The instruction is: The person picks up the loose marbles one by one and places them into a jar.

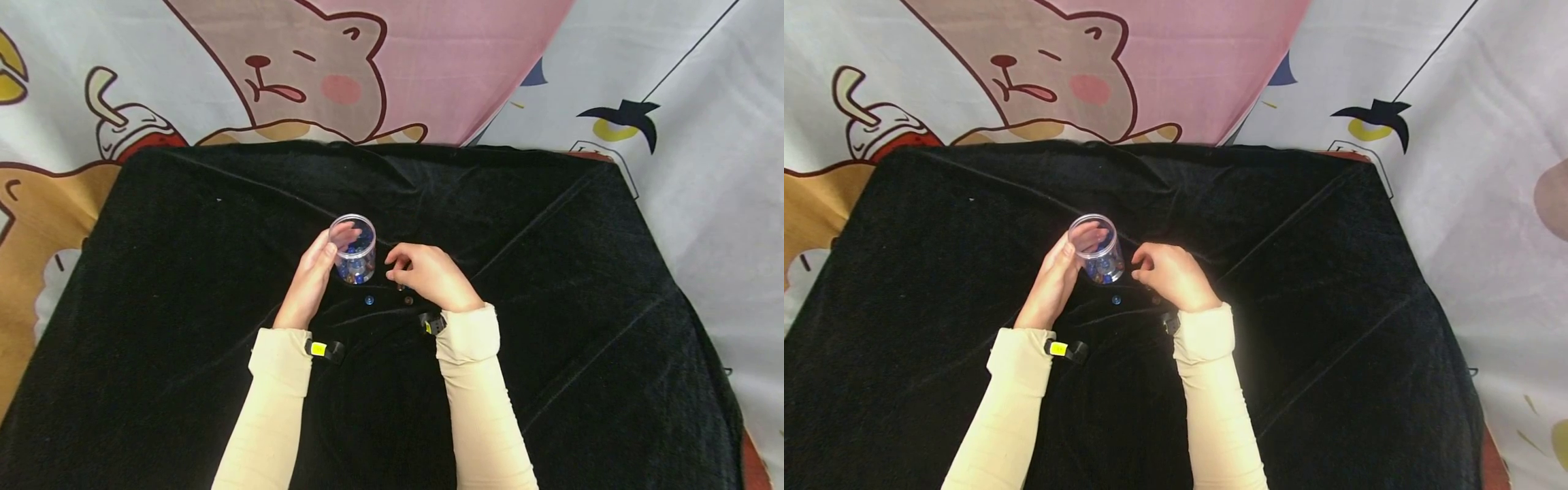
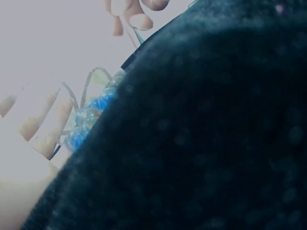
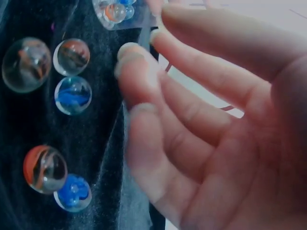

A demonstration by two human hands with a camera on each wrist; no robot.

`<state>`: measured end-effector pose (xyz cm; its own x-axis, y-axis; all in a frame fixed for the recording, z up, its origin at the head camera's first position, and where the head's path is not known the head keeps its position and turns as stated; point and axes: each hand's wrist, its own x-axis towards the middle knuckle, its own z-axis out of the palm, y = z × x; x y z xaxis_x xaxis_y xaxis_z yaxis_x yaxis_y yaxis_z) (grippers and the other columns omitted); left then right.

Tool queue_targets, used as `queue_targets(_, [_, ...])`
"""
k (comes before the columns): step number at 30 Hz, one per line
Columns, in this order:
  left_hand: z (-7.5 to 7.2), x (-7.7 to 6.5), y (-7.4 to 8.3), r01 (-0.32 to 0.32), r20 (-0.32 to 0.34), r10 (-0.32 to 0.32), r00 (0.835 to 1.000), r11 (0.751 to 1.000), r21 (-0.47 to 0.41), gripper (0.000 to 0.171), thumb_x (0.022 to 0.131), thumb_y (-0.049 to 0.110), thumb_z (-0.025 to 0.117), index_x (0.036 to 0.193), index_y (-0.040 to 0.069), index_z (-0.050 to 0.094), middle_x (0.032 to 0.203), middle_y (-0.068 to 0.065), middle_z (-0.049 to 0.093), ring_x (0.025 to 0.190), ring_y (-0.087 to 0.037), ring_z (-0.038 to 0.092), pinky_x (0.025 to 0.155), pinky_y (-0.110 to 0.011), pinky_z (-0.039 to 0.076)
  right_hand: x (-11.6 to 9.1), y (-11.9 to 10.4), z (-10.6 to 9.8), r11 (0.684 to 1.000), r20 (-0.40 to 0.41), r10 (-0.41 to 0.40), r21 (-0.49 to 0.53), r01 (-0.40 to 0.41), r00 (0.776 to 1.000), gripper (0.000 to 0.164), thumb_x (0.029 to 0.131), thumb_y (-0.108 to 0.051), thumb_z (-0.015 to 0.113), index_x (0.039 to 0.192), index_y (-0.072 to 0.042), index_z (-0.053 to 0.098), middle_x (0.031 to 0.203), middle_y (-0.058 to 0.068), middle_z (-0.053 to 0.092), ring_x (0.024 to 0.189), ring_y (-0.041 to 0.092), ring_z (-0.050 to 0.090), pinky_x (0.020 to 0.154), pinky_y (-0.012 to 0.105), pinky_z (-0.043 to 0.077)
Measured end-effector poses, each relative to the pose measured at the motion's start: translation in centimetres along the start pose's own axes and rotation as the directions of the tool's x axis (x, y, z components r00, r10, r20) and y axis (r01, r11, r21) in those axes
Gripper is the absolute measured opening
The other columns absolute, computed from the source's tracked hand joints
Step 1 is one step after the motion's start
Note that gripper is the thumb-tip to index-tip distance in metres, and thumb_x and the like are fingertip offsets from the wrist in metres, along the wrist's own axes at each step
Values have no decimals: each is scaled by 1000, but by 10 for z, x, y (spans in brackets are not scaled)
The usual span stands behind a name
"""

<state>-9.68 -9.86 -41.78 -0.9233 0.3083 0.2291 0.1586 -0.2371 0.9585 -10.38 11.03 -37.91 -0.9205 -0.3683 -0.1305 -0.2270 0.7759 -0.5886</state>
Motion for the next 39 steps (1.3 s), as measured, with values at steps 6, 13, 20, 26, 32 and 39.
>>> queue_targets(6, [0, 0, 0, 7, -2, -7, 1000, 1000, 5, 43, 97, 25, 29, 132, 0, 35, 131, -25, 39, 124, -34, 32, 101, -52, 16, 3, 4, 3, 999, 51, 14, -31, -12, 999, 18, 79, -20, 68, 95, -13, 63, 80, -4, 59, 72, 12, 53, 67, 30, 43])
queue_targets(13, [0, 0, 1, 11, -4, -11, 1000, 1000, 6, 42, 97, 23, 28, 132, 1, 35, 131, -25, 39, 124, -34, 32, 101, -53, 16, 5, 2, 6, 999, 73, -2, -47, 5, 997, 16, 77, -15, 69, 91, -14, 63, 82, -1, 59, 75, 13, 52, 71, 30, 42])
queue_targets(20, [-1, 0, 0, -1, 3, 1, 1000, 1000, -13, 44, 97, 27, 31, 132, 1, 35, 131, -25, 39, 124, -34, 32, 101, -53, 15, 5, -2, 12, 999, 85, -2, -54, 6, 996, 18, 77, -11, 69, 93, -14, 62, 86, -1, 56, 78, 12, 52, 72, 28, 43])
queue_targets(26, [-1, 0, -1, -9, 6, 9, 1000, 1000, -9, 44, 97, 26, 31, 132, 0, 35, 131, -26, 39, 124, -35, 32, 101, -54, 15, 5, -2, 16, 997, 77, -44, -59, 48, 996, 22, 76, -2, 64, 94, -13, 62, 92, 2, 55, 82, 12, 54, 76, 27, 44])
queue_targets(32, [-1, 0, -1, -4, 5, 4, 1000, 1000, 1, 44, 97, 27, 31, 132, 0, 35, 131, -25, 39, 124, -35, 32, 100, -55, 15, 6, 1, 17, 997, 44, -50, -63, 53, 998, 21, 76, -2, 65, 93, -13, 62, 91, 3, 56, 81, 14, 54, 76, 28, 43])
queue_targets(39, [-3, 1, -6, 6, -6, -6, 1000, 1000, -5, 44, 96, 29, 33, 132, 4, 38, 131, -22, 41, 124, -32, 33, 101, -52, 15, 5, 1, 18, 992, 46, 10, -125, -5, 999, 22, 77, -13, 69, 97, -18, 62, 91, -1, 53, 83, 12, 49, 76, 30, 41])
